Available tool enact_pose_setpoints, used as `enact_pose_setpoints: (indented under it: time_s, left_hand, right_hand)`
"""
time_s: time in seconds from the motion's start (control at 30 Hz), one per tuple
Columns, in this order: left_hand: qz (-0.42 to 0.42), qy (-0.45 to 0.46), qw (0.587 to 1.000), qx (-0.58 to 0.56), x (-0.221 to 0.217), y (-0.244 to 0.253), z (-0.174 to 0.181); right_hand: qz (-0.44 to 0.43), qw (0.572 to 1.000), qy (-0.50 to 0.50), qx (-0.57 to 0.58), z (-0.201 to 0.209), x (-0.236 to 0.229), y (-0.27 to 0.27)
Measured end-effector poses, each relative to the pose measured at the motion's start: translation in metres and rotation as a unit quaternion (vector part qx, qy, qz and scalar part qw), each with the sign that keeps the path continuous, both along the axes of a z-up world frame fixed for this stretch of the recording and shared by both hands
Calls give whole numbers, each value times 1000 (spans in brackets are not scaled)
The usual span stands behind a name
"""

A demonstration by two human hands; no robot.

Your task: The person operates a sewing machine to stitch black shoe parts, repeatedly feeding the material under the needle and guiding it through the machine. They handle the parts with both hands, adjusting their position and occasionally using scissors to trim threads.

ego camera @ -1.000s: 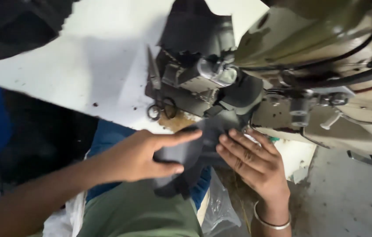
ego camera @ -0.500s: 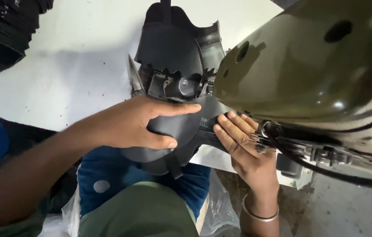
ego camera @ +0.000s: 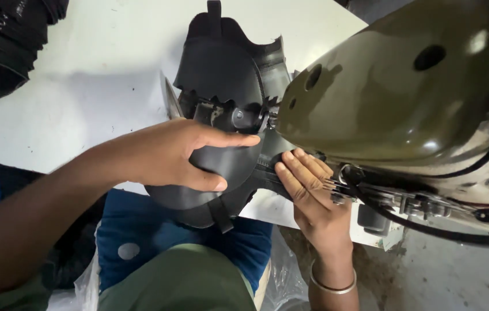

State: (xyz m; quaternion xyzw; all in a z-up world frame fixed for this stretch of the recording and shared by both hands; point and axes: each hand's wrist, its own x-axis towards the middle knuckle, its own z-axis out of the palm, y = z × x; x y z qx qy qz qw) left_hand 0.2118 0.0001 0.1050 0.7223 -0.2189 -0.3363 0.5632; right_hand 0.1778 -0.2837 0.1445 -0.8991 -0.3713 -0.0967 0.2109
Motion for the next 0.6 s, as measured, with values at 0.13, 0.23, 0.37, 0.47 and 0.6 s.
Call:
enact_pose_setpoints:
  time_s: [0.13,0.23,0.37,0.47,0.6]
  left_hand:
    - [-5,-91,995,-44,2,4,-20]
    - [-5,-151,987,-51,8,1,-2]
    - [-90,39,955,280,21,-5,49]
    - [-106,-26,951,291,24,2,33]
    - [-41,-110,988,99,26,7,10]
  right_hand:
    - [-11,1000,3,10,-6,-1,0]
    - [-15,1000,1,21,-15,-5,0]
    - [-32,999,-6,27,-26,-9,2]
    - [-35,998,-37,21,-31,-7,4]
    - [-64,998,-19,19,-36,-6,6]
